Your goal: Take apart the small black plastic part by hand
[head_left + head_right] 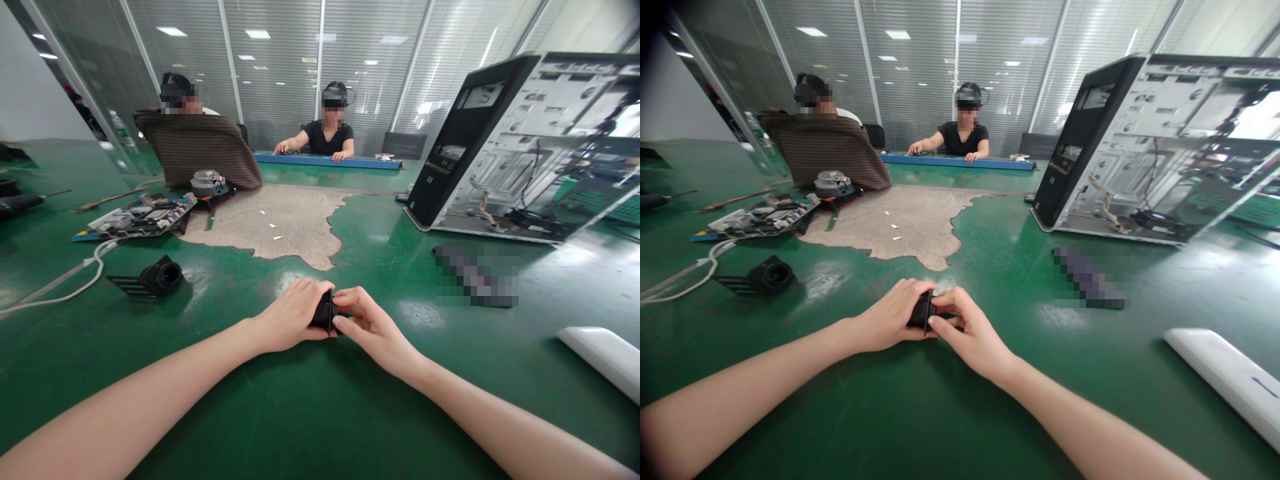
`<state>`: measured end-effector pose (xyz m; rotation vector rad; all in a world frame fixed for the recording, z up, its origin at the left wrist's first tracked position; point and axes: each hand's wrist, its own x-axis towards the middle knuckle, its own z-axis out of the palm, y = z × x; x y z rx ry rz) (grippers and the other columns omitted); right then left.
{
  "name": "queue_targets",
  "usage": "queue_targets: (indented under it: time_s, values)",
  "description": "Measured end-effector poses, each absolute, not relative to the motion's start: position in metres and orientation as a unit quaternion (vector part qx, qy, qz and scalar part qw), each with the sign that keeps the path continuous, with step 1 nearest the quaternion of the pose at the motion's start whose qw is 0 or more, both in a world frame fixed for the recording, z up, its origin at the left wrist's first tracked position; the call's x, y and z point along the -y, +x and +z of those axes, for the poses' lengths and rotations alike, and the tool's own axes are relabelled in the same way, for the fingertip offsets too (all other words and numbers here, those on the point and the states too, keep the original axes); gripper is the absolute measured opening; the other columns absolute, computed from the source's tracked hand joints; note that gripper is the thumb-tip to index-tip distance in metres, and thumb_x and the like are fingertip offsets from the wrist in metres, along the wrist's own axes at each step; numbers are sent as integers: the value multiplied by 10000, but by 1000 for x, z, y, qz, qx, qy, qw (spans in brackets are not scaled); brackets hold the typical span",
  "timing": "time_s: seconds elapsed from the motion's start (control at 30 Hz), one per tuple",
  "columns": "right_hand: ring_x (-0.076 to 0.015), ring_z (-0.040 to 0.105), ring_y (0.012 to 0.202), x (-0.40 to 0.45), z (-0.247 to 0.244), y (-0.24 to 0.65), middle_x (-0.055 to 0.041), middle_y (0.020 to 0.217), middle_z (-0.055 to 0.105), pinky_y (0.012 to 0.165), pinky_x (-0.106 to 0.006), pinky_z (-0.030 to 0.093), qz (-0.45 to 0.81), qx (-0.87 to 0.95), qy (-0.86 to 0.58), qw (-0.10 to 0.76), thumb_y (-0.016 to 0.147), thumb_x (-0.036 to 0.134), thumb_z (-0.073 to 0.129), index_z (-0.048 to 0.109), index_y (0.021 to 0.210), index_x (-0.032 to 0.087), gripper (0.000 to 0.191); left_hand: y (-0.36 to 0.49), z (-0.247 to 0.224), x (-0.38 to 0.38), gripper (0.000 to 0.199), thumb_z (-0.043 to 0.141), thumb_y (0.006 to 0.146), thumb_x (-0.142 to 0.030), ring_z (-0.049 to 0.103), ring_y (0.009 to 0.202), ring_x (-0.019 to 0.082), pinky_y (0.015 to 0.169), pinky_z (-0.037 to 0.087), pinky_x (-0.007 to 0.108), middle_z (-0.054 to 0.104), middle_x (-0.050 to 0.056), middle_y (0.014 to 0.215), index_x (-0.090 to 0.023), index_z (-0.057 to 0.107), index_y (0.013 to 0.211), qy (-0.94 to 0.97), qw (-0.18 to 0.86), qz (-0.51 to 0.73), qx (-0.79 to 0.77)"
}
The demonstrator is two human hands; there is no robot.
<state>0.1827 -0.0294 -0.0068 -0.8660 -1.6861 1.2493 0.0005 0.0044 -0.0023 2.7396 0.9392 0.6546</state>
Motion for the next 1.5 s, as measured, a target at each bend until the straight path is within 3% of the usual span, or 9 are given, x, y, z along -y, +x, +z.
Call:
queue_targets:
  time_s: [0.27,0.47,0.67,0.87,1.03,1.2,1.5]
  values:
    - [-147,571,848,29,-2,181,-23,960,521,710,-306,523,536,640,-382,397,773,240,576,428,999,238,270,1,-3,-5,595,618,725,-421,475,907,244,784,385,378,499,99,1062,-160,311,1163,921,80,217,-314]
    - [-149,537,926,29,-6,183,-17,1017,473,728,-284,518,495,682,-345,413,756,212,596,472,944,245,227,-1,-3,-5,582,621,724,-351,472,923,248,791,379,384,489,98,1091,-177,303,1180,922,84,211,-313]
    - [-123,554,798,30,-3,182,-18,1003,463,683,-285,523,511,661,-347,425,789,263,555,483,894,234,131,0,-3,-5,584,618,722,-414,475,901,246,777,385,378,502,99,1067,-168,318,1158,919,88,219,-316]
    - [-164,540,939,29,-2,182,-31,1013,493,720,-297,516,534,646,-368,403,774,216,574,432,1012,246,278,1,-2,-5,598,625,722,-409,471,904,244,785,385,377,497,99,1060,-158,306,1161,922,80,214,-314]
    - [-149,531,925,29,-7,184,-16,1019,455,725,-281,506,505,677,-338,415,764,188,585,468,969,254,245,0,-2,-4,587,636,721,-351,469,895,241,773,387,367,493,97,1053,-156,302,1163,924,71,211,-311]
    - [-133,540,841,30,-6,183,-15,972,465,688,-276,513,518,659,-338,428,795,274,552,494,889,232,118,1,-2,-4,599,636,713,-413,477,875,240,765,392,368,501,94,1037,-156,314,1149,921,72,216,-316]
    - [-181,535,978,29,-3,182,-40,1005,500,727,-312,517,525,659,-365,396,782,247,566,429,1007,235,263,1,-3,-5,605,646,710,-386,470,900,241,785,386,368,496,99,1063,-147,305,1149,921,73,213,-317]
